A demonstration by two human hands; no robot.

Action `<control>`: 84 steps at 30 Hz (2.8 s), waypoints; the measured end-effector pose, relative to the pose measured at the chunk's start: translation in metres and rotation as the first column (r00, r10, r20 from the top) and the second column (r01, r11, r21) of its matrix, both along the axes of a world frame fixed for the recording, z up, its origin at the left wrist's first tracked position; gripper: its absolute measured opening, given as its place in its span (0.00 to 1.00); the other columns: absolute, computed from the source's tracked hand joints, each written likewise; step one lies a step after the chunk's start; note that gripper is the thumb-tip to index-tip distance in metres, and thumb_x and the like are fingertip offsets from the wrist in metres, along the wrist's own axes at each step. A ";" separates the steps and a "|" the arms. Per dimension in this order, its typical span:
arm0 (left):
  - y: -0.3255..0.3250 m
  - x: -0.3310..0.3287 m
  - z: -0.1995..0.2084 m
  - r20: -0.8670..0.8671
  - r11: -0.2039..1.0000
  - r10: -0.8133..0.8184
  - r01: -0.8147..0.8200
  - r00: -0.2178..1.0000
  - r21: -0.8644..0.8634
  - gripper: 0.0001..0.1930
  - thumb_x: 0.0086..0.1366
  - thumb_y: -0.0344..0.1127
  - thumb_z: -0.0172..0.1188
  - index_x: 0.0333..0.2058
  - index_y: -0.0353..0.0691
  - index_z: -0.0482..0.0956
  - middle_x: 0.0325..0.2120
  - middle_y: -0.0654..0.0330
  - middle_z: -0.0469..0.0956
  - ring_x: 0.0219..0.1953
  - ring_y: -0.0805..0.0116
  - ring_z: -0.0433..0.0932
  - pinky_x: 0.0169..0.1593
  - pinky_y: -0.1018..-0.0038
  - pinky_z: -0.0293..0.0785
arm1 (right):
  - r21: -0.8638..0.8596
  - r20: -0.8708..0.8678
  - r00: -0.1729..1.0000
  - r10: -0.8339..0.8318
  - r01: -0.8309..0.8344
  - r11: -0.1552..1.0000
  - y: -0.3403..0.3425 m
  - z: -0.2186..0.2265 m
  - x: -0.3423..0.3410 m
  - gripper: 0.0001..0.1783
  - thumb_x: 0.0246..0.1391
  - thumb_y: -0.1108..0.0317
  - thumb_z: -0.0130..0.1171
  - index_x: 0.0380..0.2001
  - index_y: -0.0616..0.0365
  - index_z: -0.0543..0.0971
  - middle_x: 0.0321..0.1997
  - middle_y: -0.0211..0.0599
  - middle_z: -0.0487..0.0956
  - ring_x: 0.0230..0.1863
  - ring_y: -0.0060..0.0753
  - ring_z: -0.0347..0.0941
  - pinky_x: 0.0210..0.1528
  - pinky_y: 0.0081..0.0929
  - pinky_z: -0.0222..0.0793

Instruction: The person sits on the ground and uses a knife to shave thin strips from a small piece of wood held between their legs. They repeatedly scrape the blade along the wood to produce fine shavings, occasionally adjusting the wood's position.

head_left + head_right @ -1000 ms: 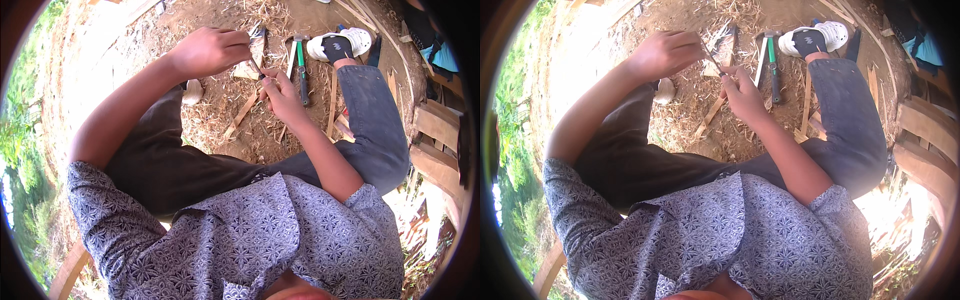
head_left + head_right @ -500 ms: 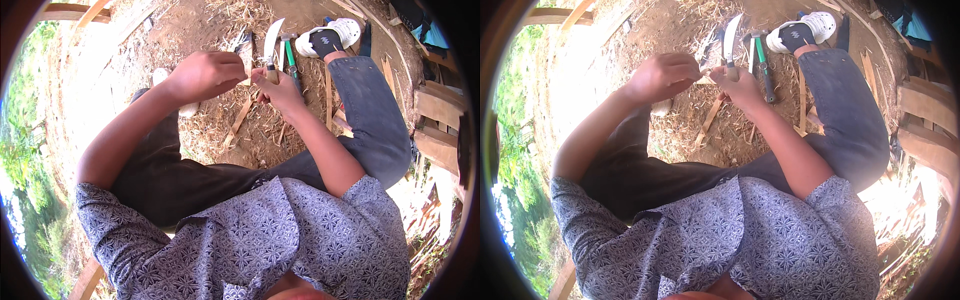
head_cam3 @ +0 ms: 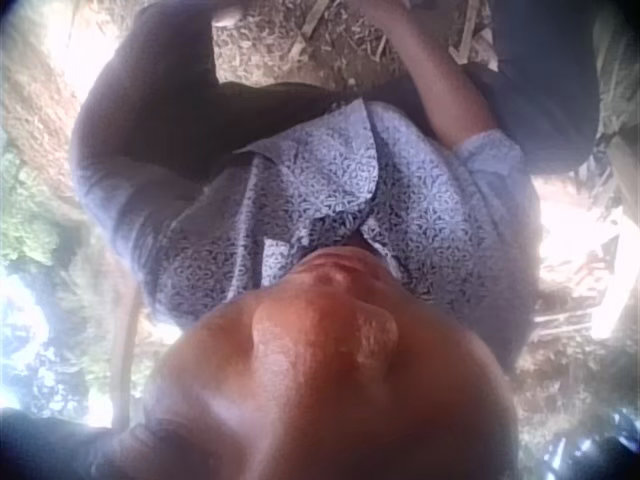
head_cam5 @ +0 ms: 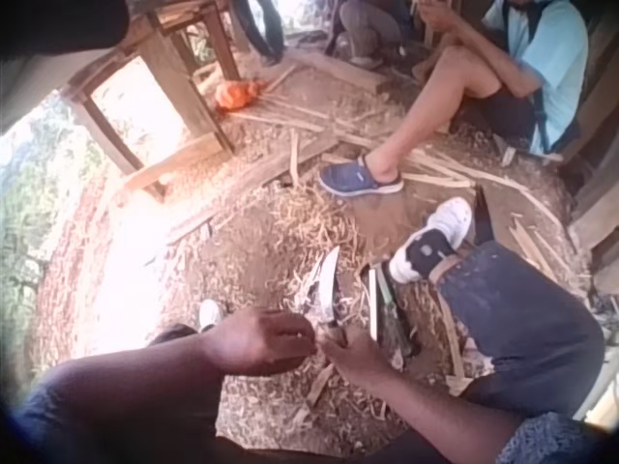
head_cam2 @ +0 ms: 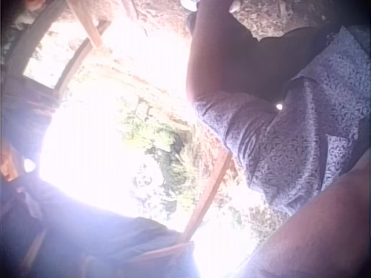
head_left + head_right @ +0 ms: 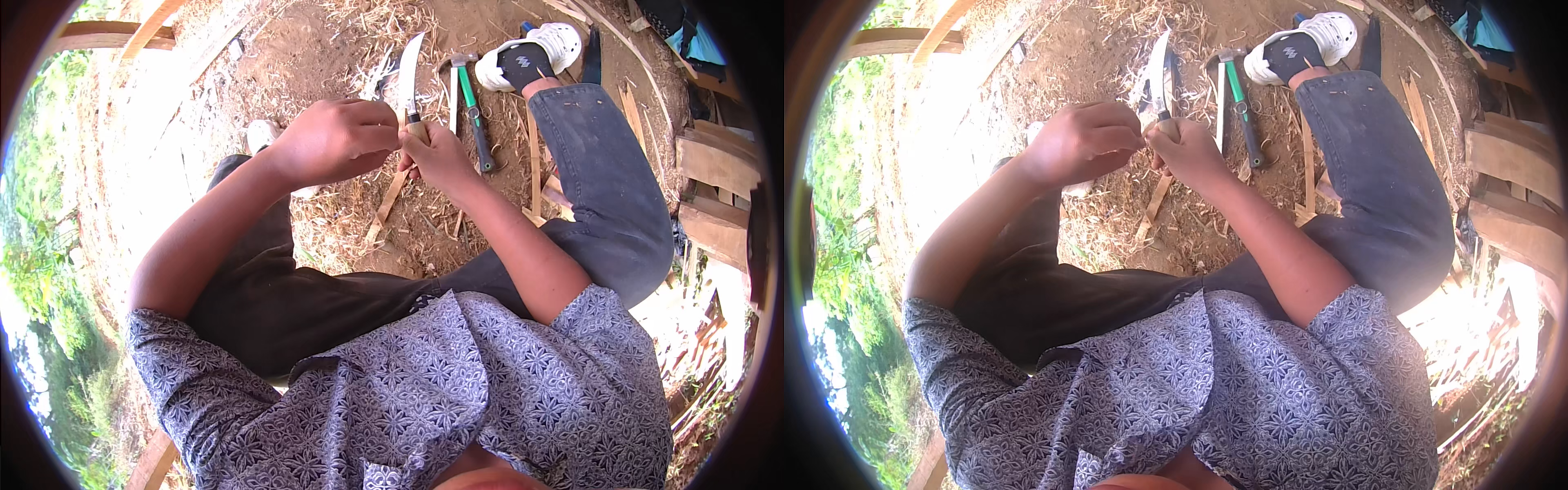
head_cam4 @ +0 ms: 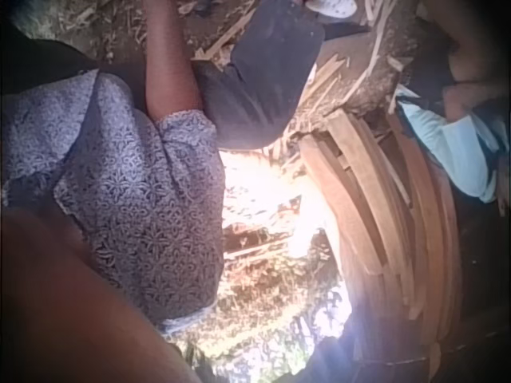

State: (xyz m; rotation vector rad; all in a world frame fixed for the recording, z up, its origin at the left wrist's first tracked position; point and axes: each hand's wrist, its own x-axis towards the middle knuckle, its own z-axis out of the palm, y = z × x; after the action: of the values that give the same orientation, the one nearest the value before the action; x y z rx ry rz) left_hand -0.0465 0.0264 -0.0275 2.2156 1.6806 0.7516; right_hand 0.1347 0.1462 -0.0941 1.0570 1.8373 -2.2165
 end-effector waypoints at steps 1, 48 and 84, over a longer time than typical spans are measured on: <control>0.001 0.000 0.001 0.003 1.000 0.000 0.000 1.000 0.006 0.08 0.53 0.26 0.70 0.33 0.44 0.83 0.36 0.63 0.82 0.35 0.62 0.84 0.35 0.67 0.84 | -0.017 0.000 1.000 -0.016 0.016 1.000 -0.003 0.003 -0.001 0.18 0.66 0.57 0.56 0.37 0.65 0.79 0.25 0.30 0.78 0.22 0.21 0.75 0.27 0.23 0.73; 0.001 -0.019 -0.006 -0.089 0.987 0.062 -0.048 0.994 0.154 0.07 0.58 0.29 0.70 0.35 0.44 0.83 0.33 0.63 0.79 0.31 0.64 0.83 0.30 0.70 0.82 | 0.198 -0.126 0.992 0.004 0.021 0.980 -0.019 0.009 0.023 0.13 0.73 0.61 0.50 0.50 0.57 0.71 0.22 0.24 0.69 0.21 0.20 0.63 0.28 0.29 0.61; 0.008 -0.014 -0.003 -0.207 0.990 -0.004 0.033 0.978 0.136 0.08 0.55 0.29 0.71 0.34 0.42 0.82 0.31 0.63 0.78 0.29 0.66 0.82 0.28 0.70 0.81 | 0.356 0.075 0.992 0.101 -0.121 0.927 -0.010 -0.033 0.033 0.15 0.73 0.57 0.49 0.53 0.55 0.70 0.26 0.32 0.72 0.26 0.28 0.70 0.32 0.33 0.65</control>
State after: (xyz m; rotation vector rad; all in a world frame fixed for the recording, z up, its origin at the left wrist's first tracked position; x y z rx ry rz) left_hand -0.0605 0.0344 -0.0308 2.4772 1.7464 0.6732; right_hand 0.1679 0.1365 -0.1273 1.0185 2.2740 -1.8099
